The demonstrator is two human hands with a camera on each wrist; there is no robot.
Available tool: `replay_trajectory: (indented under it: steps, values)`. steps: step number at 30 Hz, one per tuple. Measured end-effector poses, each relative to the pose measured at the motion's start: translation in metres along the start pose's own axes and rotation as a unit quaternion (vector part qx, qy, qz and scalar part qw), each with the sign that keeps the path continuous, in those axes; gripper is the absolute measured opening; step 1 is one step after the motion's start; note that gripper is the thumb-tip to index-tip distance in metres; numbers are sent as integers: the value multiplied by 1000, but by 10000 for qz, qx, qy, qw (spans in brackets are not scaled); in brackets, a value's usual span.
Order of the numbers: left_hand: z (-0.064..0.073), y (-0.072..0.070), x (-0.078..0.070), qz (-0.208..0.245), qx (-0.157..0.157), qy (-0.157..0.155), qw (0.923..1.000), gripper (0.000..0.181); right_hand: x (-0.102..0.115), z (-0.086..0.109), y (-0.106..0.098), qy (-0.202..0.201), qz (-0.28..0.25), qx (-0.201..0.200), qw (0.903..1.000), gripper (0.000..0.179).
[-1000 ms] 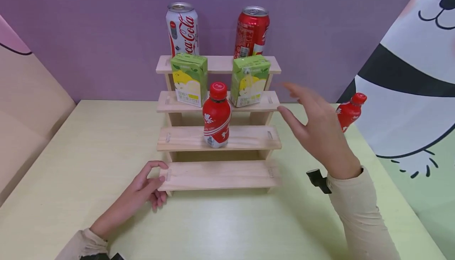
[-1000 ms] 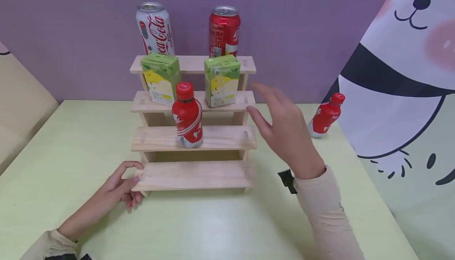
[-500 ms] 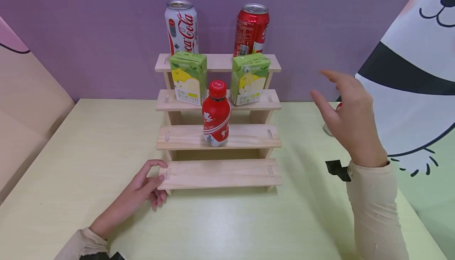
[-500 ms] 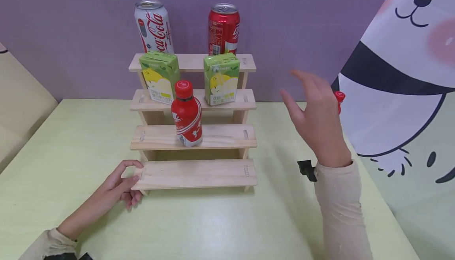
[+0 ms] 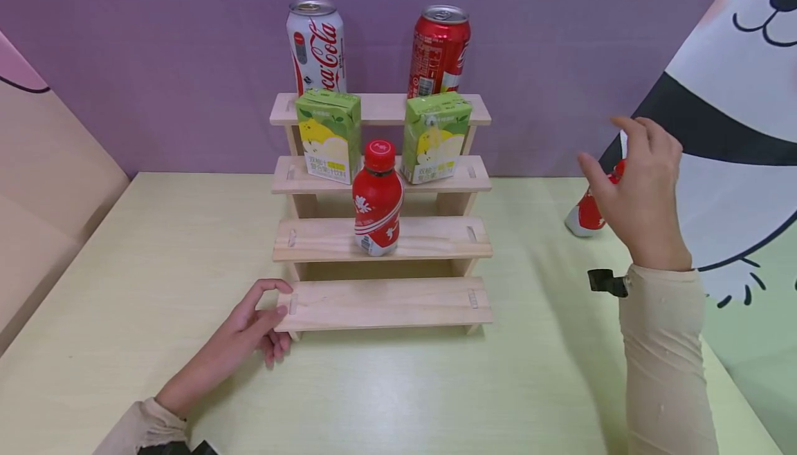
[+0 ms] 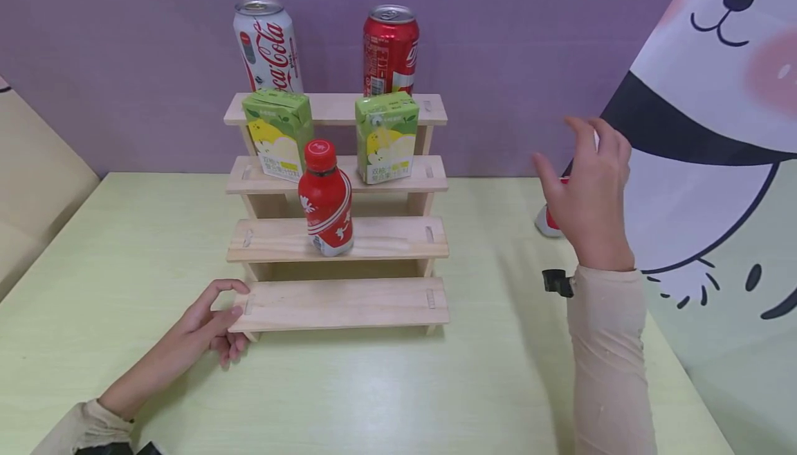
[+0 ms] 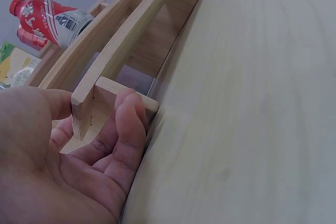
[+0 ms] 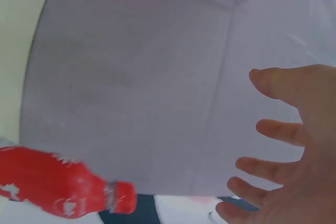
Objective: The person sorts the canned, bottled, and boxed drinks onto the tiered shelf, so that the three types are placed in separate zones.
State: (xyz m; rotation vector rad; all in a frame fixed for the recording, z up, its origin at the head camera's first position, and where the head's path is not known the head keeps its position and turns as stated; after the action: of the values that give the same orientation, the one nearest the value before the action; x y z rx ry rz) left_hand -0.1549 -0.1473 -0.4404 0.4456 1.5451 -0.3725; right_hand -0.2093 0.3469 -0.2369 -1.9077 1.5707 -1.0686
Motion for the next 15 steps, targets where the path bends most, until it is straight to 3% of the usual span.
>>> replay_trajectory:
  steps: [8, 15]
  values:
    - [0, 0, 0, -31, 39, -1, 10000, 29, -37, -4, 19, 885, 204, 588, 9941, 77]
    - [0, 0, 0, -14, 39, -20, 10000, 29, -69, -5, 45, 1232, 197, 1066, 9864, 86]
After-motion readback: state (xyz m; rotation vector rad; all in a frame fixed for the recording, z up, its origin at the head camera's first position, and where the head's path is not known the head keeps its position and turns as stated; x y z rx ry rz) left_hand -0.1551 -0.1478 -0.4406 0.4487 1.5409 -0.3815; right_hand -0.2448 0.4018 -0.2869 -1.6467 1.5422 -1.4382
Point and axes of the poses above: each hand's wrist, its own z-axis away from the middle knuckle, its own y-axis out of the palm, x = y × z, the point moved 5 cm from there along -z, towards the middle knuckle, and after that the axes turned 9 degrees about z, right-handed, at the moved point
